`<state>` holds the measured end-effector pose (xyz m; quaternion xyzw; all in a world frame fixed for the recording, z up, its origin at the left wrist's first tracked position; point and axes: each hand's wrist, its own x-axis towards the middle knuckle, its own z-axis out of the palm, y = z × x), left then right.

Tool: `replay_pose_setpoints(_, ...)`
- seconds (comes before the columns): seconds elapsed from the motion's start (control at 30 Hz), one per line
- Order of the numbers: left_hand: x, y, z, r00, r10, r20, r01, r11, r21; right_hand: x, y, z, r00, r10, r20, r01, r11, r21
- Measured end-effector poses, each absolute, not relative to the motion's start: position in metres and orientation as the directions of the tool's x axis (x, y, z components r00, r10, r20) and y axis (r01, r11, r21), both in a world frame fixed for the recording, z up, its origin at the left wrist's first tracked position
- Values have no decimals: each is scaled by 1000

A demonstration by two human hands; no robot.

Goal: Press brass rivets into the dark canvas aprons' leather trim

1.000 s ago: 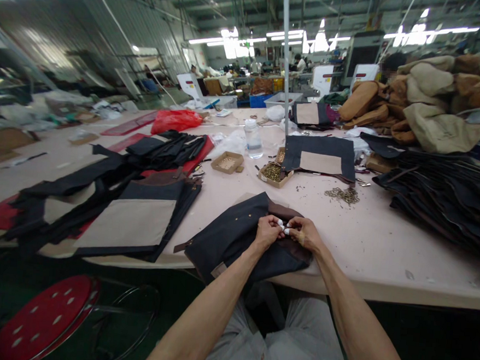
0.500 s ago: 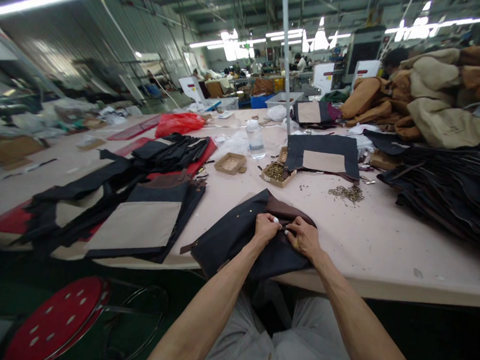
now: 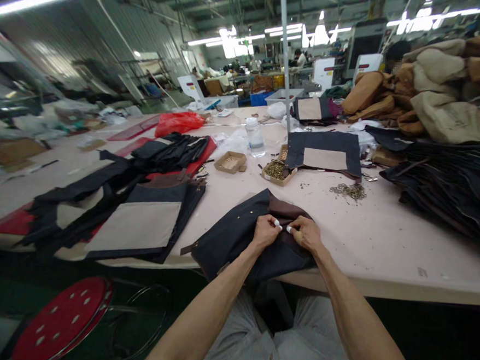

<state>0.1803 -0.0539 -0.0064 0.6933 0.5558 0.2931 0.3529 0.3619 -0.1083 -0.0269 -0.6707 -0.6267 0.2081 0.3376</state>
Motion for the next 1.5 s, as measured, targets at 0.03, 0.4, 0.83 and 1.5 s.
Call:
replay_pose_setpoints(0.03,182,-51,-4,204,979,9,574,-127,809,362,-105,-25,135,986,102,706,-24,-708)
replay_pose_setpoints(0.4,198,-22,14,247,954,-168,780,-93,619,364,-77,-13,229,949,-216,595,-312,-740)
replay_pose_setpoints(0.83,199,-7,30,324,816,-479,784,51,618,368,-60,-17,200,936,-288,587,-350,-730)
replay_pose_setpoints(1.5,225,15,38,238,822,-517,946,-76,315,359,-56,-1,252,893,-372,647,-441,-622)
